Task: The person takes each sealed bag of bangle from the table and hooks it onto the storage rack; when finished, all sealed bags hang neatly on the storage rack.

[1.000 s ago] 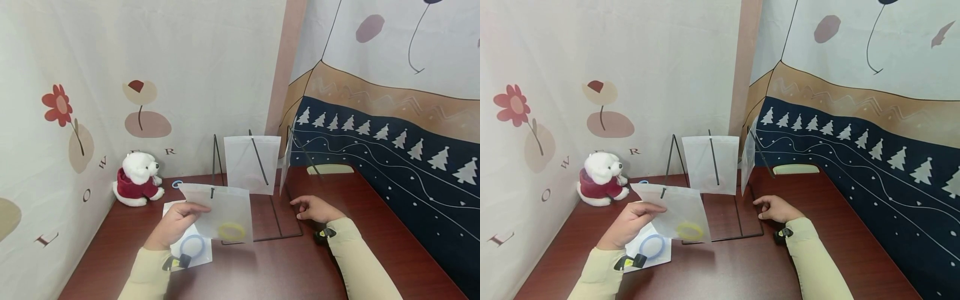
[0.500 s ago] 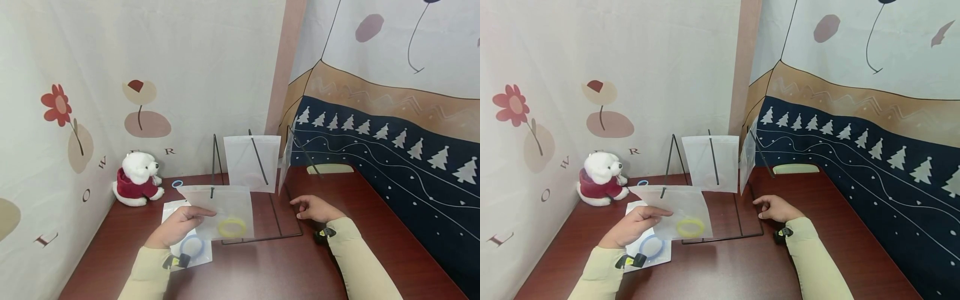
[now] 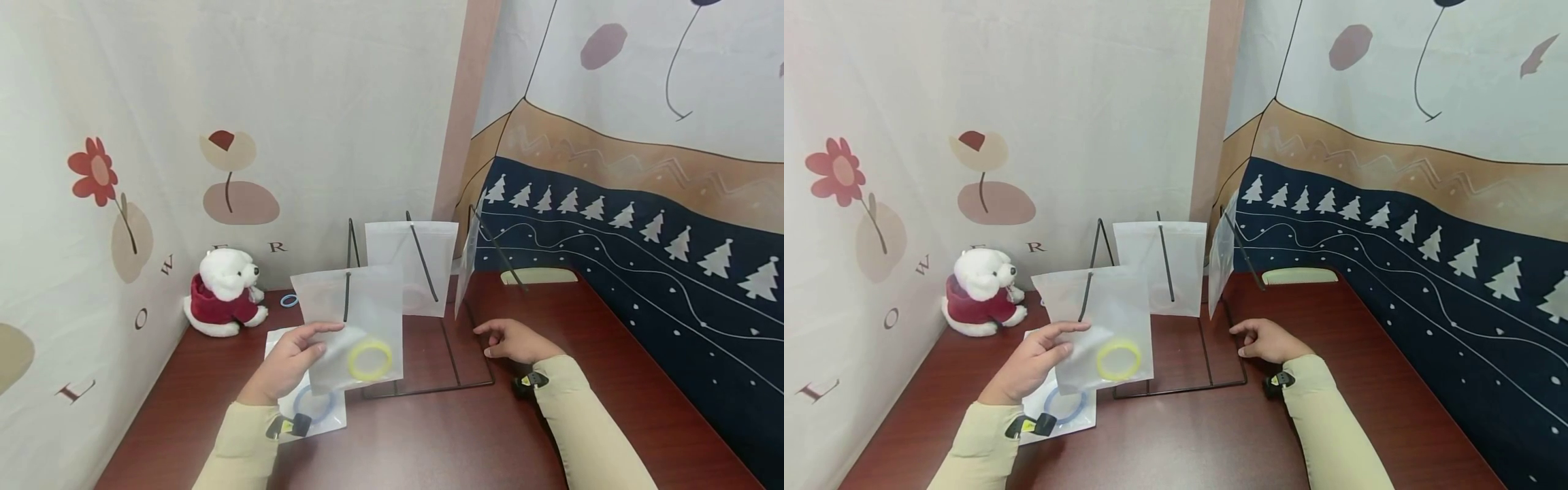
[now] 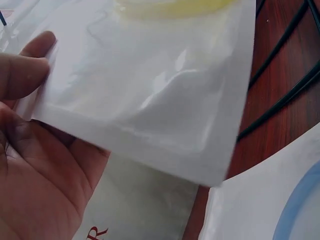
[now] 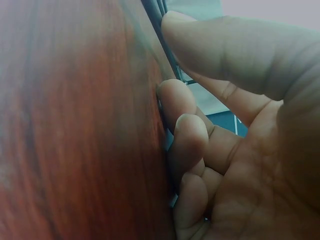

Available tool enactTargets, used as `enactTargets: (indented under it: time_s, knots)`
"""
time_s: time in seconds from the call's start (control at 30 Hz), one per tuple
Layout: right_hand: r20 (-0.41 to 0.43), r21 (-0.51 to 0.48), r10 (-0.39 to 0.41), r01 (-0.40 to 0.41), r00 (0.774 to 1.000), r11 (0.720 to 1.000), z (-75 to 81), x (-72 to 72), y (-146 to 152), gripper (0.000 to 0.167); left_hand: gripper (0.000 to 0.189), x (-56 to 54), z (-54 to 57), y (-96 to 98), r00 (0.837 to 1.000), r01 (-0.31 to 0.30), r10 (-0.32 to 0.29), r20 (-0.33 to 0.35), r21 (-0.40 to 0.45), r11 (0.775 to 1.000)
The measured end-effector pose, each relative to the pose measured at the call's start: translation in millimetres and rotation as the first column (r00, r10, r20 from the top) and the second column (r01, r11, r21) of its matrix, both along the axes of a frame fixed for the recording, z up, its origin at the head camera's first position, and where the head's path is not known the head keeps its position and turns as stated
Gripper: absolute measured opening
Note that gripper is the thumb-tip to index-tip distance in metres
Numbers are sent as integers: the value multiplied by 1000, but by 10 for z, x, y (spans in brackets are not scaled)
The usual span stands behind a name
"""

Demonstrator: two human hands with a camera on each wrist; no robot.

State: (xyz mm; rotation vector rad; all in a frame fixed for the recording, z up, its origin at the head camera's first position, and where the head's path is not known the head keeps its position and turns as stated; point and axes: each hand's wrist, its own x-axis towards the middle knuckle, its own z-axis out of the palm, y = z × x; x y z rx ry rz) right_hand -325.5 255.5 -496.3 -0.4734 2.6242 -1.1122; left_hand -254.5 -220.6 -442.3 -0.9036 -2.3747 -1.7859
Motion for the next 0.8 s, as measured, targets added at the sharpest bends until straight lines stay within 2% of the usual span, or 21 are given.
enactTargets:
  time_s: [0.1,0.2,0.4,0.5,0.63,0.8]
  knots:
    - [-3,-1,6,-6,1000,1000,-9,-11,5,42,37,-4,-6,8,999,-35,35,-23,0,999]
    - [-7,1,10,-10,1000,1000,-11,-14,4,43,38,-9,-19,14,994,-98,97,-40,-20,995]
    - [-11,15,4,-4,1000,1000,-9,-12,-1,43,40,-1,-24,52,986,-164,164,6,17,986]
    - [-8,16,-2,2,1000,1000,-3,-7,-5,42,39,-14,-50,66,979,-201,202,-19,13,979]
    - [-4,9,-2,2,1000,1000,7,2,-9,42,39,-63,-123,52,975,-213,212,-60,-10,977]
    - [-11,7,4,-4,1000,1000,12,5,-6,42,41,-125,-231,7,982,-180,177,-66,-45,983]
